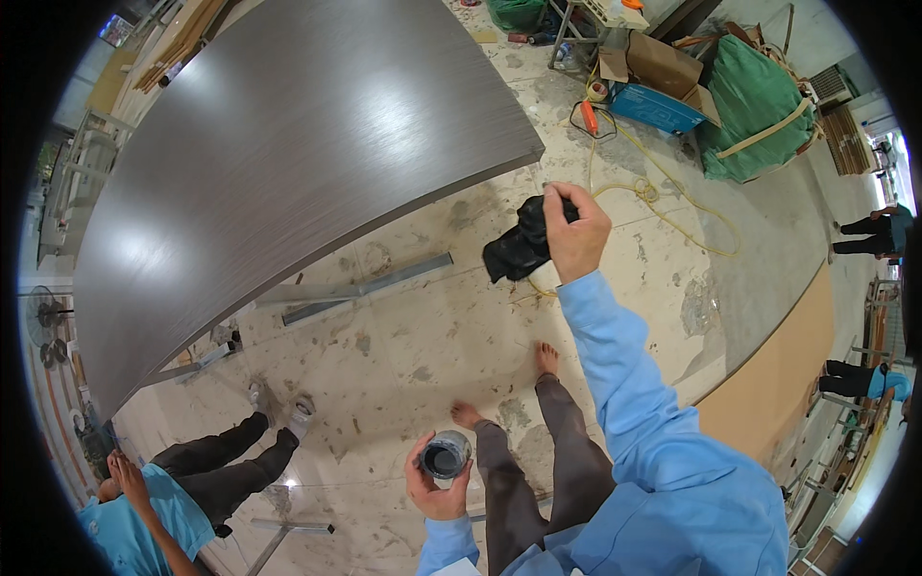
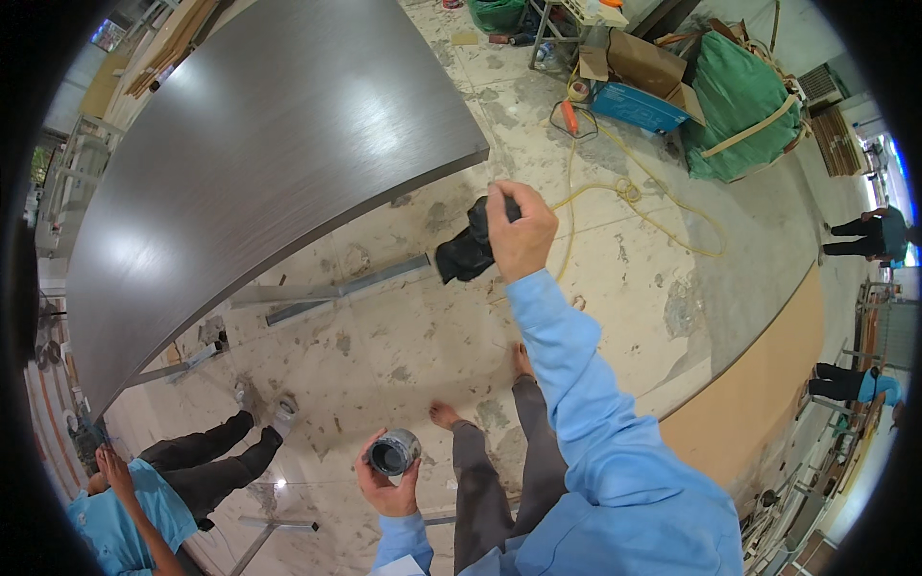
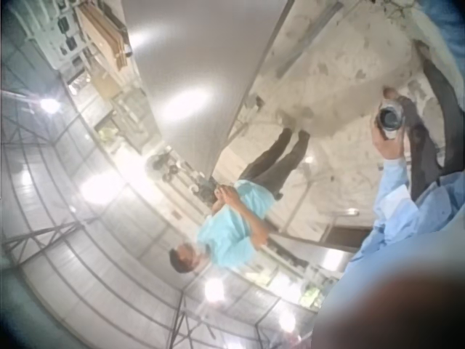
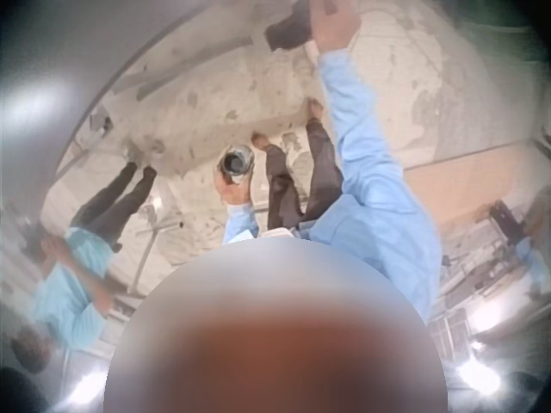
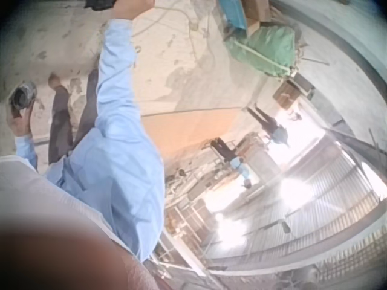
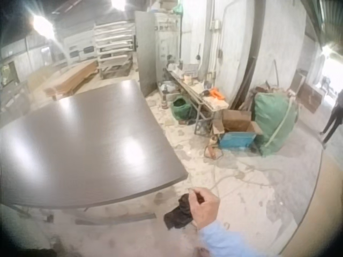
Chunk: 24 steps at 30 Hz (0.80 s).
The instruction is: The person applies a dark substance to the edge of a large gray tabletop using a small cloth, holding a container in the other hand. They move along the edge, repeatedly dabbing the cloth and working on different sections of the tabletop perimeter.
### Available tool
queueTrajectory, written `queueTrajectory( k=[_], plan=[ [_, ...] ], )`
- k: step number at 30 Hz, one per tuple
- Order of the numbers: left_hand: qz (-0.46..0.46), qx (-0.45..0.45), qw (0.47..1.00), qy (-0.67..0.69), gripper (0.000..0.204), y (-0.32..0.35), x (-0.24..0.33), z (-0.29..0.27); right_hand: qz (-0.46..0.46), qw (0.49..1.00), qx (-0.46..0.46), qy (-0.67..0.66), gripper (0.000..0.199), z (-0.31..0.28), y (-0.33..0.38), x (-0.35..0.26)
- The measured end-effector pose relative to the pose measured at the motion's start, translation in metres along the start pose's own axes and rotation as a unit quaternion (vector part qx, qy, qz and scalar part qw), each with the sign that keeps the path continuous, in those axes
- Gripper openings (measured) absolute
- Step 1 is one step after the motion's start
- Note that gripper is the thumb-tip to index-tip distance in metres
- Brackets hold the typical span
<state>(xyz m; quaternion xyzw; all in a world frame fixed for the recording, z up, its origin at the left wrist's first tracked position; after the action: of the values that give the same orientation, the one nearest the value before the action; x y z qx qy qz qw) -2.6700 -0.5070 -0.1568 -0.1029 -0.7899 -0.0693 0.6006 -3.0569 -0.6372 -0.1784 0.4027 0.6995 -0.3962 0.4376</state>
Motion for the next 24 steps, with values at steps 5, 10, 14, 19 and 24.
queueTrajectory(
  k=[5,10,14,19,24],
  plan=[
    [-0.011,-0.017,1.0,-0.016,0.08,-0.001,0.003,0.004,-0.093,0.988,-0.124,0.018,0.009,0.015,0.017,-0.009],
    [-0.004,-0.024,0.999,-0.03,0.08,-0.003,0.006,0.005,-0.032,0.999,-0.041,-0.005,0.008,0.021,0.027,-0.015],
    [0.004,-0.022,0.999,-0.023,0.08,-0.004,0.005,0.006,-0.037,0.993,-0.108,-0.017,0.008,0.023,0.029,-0.02],
    [-0.003,-0.026,0.999,-0.027,0.079,-0.003,0.005,0.007,-0.003,0.994,-0.107,-0.011,0.01,0.014,0.018,-0.017],
    [-0.013,-0.006,1.0,0.006,0.081,-0.002,0.004,0.008,0.044,0.998,0.0,-0.036,0.018,-0.005,0.002,-0.007]
  ],
)
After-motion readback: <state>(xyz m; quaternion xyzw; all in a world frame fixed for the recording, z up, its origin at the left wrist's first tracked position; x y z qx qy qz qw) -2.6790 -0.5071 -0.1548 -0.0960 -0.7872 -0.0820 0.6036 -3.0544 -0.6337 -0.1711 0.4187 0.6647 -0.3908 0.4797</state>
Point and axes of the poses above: each hand's wrist, its own y-axis away from the middle knuckle, its own z-axis out of the palm, x = y × z, the point moved 1 cm from there along -y, towards the middle knuckle, and after that the axes turned 8 degrees about z, right-handed, at the moved point
